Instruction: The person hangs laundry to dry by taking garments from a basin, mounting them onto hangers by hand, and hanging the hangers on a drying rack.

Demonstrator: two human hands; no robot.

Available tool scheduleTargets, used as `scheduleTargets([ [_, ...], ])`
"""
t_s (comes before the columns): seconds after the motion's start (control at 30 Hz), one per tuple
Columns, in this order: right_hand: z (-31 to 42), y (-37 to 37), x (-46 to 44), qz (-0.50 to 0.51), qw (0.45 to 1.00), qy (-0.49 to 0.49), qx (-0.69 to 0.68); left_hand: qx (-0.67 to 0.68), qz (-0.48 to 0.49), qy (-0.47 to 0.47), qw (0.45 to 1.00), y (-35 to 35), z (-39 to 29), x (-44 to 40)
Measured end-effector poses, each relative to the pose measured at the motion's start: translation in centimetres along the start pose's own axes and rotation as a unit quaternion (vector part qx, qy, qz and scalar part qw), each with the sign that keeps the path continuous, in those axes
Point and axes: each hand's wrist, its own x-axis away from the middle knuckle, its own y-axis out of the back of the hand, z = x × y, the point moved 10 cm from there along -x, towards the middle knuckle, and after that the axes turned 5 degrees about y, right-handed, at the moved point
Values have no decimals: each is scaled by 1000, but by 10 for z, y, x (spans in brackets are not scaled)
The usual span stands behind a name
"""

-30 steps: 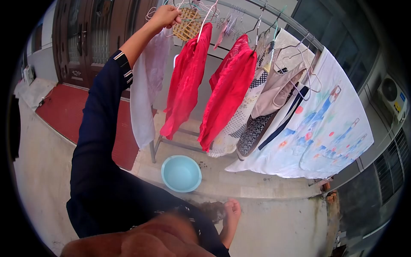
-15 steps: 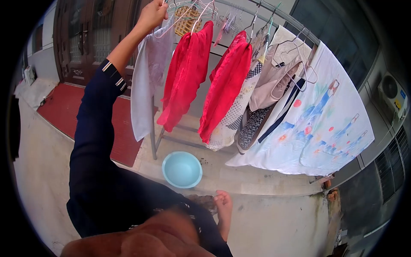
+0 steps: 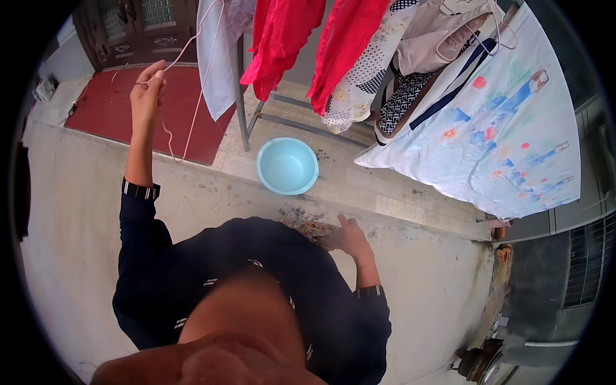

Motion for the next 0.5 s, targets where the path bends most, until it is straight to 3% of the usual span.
scheduleTargets([
  [0.1,-67,-50,-4,144,978,-5,151,-72,9,117,990,16,50,73],
  [0.17,-71,-45,-5,80,985,23,151,-117,30,166,979,28,91,124],
  [0.23,-65,-35,-13,43,995,-8,92,-100,47,238,965,31,123,175],
  [0.33,-38,-12,-29,-33,996,9,-84,-59,50,260,962,18,136,224],
  [0.43,-29,-3,-41,-74,939,-39,-333,-26,89,232,968,-9,134,241],
  [0.5,-13,14,-36,-108,915,-39,-386,37,123,230,965,-27,134,243],
])
